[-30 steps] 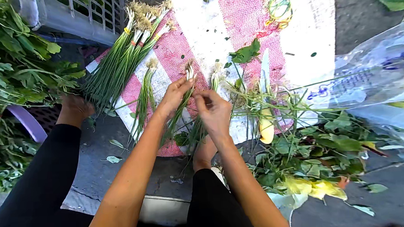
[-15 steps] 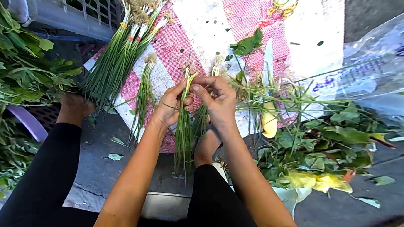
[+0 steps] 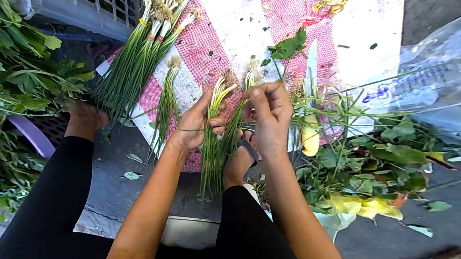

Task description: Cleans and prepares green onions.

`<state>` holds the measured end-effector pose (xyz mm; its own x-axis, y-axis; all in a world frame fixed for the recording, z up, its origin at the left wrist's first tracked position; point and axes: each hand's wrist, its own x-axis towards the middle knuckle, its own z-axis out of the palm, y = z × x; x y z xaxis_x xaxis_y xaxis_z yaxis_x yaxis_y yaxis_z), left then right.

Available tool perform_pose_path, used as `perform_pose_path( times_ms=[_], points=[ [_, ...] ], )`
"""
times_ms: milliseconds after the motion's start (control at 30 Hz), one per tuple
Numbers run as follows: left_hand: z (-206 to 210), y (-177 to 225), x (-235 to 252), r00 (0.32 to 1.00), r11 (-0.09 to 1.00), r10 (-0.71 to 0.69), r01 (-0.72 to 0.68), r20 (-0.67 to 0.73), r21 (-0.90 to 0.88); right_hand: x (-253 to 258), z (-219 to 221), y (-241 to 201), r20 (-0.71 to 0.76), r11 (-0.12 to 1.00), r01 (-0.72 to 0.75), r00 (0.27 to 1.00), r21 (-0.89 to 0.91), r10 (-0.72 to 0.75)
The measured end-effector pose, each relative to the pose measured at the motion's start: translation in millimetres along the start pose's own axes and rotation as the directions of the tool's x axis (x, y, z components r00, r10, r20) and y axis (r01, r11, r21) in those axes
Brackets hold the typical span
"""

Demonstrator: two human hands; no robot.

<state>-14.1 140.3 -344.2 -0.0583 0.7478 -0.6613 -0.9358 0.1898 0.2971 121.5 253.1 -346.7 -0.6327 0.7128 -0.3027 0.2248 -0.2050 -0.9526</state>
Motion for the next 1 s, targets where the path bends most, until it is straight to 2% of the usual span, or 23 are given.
perform_pose_path(
  times_ms=[100,233,400,500,600,667,733,800,867,933,1000],
  points=[
    [6,-2,2,0.995,0.990,0.058,-0.046,-0.086,0.137,-13,12,-2,0.075,0.974,0.161,0.986,-0.160,-0.151],
    [14,-8,4,0.989,0.945,0.100,-0.059,-0.110,0.322,-14,23,7,0.122,0.844,0.302,0.953,-0.443,-0.277],
    [9,-12,2,0.999,0.953,0.012,0.004,-0.050,0.303,-7,20,8,0.186,0.689,0.361,0.930,-0.629,-0.317],
    [6,-8,0,0.995,0.964,-0.088,0.099,-0.055,0.248,0,0,7,0.132,0.656,0.308,0.943,-0.689,-0.304],
    [5,-5,-6,0.985,0.949,-0.170,0.172,-0.031,0.265,11,-41,8,-0.029,0.652,0.149,0.967,-0.743,-0.253],
    [3,-5,-9,0.986,0.935,-0.169,0.156,0.011,0.318,15,-71,13,-0.174,0.639,0.001,0.962,-0.769,-0.210],
    [3,-10,-14,0.991,0.931,-0.126,0.105,0.037,0.349,14,-91,12,-0.338,0.635,-0.217,0.938,-0.742,-0.074],
    [2,-16,-17,0.995,0.917,-0.067,0.031,0.077,0.398,8,-98,7,-0.394,0.653,-0.340,0.917,-0.677,0.069],
    [4,-18,-18,0.994,0.855,-0.049,-0.008,0.096,0.518,-2,-95,7,-0.302,0.792,-0.271,0.946,-0.548,0.115],
    [9,-18,-19,0.993,0.770,-0.049,-0.028,0.103,0.638,-9,-77,4,-0.112,0.946,-0.230,0.971,-0.227,0.209],
    [15,-19,-19,0.993,0.652,-0.062,-0.036,0.101,0.757,-15,-48,-2,0.137,0.953,-0.302,0.945,0.009,0.298]
  ],
)
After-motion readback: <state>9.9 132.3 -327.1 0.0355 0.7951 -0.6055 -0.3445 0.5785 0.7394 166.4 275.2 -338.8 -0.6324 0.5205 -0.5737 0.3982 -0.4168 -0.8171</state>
